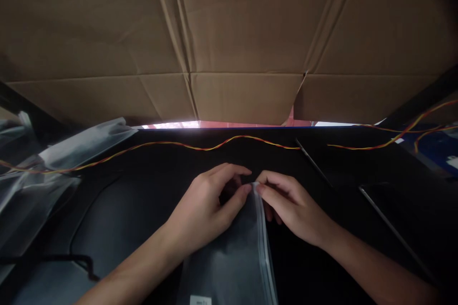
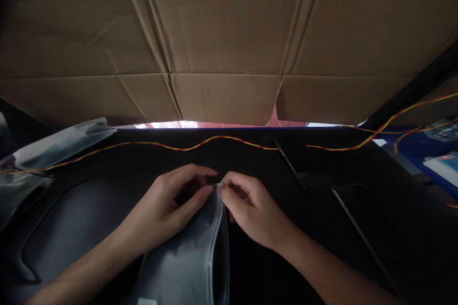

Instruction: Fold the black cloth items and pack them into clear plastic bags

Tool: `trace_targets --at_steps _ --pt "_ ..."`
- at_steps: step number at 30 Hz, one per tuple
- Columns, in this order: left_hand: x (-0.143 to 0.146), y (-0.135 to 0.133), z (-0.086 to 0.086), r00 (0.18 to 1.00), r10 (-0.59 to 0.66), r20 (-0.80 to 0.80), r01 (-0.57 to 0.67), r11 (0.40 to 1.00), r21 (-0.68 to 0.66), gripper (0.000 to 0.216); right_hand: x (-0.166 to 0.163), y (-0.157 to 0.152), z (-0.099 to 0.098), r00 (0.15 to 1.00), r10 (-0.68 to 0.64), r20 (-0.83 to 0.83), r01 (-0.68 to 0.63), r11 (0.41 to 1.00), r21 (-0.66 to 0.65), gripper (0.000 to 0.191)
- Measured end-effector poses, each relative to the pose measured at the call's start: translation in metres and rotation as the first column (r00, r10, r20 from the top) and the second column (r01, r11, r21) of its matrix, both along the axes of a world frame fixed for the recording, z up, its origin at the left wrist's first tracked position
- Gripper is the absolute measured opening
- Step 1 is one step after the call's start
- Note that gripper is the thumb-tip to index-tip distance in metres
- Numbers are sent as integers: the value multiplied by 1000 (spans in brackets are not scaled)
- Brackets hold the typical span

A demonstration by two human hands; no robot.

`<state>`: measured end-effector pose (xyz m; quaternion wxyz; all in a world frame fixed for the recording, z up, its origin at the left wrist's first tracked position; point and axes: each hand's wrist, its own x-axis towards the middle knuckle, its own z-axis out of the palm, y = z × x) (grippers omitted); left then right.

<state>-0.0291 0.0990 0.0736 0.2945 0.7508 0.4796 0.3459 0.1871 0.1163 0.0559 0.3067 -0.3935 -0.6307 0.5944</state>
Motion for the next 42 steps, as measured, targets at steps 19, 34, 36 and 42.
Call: trace_targets --at_steps 19,34,36,42 --pt "-35 29 -5 944 209 -256 -178 974 138 26 0 -36 18 778 534 331 -469 844 -259 21" --pt "-43 0 3 755 28 -655 110 980 168 68 10 -13 22 757 582 299 -386 766 -514 42" --pt "-47 -14 0 712 -110 -694 165 986 14 92 16 0 17 824 479 303 -326 838 -436 45" --pt "-41 -28 1 681 -167 -713 121 986 -116 119 22 16 3 896 334 293 -265 931 -250 44"
